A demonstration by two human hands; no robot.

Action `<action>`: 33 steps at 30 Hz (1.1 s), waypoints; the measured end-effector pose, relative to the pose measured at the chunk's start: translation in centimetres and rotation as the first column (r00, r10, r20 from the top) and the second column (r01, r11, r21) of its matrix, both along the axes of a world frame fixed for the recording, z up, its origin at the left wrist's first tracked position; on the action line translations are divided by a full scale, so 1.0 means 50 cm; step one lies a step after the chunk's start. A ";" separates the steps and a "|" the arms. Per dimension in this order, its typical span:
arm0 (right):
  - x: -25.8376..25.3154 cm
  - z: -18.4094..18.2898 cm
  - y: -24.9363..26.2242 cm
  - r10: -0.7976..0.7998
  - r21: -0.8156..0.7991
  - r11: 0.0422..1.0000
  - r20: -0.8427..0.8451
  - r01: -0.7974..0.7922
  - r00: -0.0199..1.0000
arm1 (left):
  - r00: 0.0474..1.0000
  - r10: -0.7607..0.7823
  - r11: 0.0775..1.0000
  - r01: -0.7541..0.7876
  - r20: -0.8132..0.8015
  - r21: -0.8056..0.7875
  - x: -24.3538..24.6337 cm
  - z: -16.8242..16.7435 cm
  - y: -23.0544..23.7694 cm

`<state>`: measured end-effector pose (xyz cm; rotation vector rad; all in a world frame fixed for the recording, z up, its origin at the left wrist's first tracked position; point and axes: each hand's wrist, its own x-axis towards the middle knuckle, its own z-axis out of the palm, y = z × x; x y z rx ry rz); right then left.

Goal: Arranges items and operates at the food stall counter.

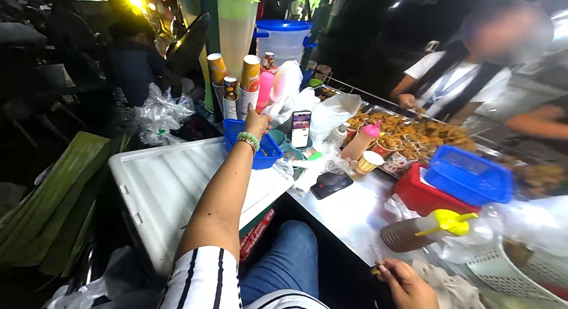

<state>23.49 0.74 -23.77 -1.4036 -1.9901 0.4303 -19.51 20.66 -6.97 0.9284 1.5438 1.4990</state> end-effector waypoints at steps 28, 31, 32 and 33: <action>0.210 0.196 -0.033 -0.014 0.330 0.917 -0.536 0.225 0.844 | 0.730 -0.210 0.930 0.354 -0.651 0.096 0.162 -0.074 -0.014; 0.275 0.248 -0.032 -0.074 0.400 0.871 -0.466 0.285 0.882 | 0.486 -0.459 0.790 0.606 -0.744 -0.092 0.231 -0.151 -0.044; 0.292 0.267 -0.029 -0.106 0.409 0.858 -0.452 0.311 0.886 | 0.342 -0.558 0.706 0.674 -0.756 -0.217 0.250 -0.178 -0.053; 0.306 0.287 -0.026 -0.141 0.416 0.843 -0.439 0.340 0.887 | 0.171 -0.635 0.601 0.722 -0.753 -0.343 0.268 -0.199 -0.065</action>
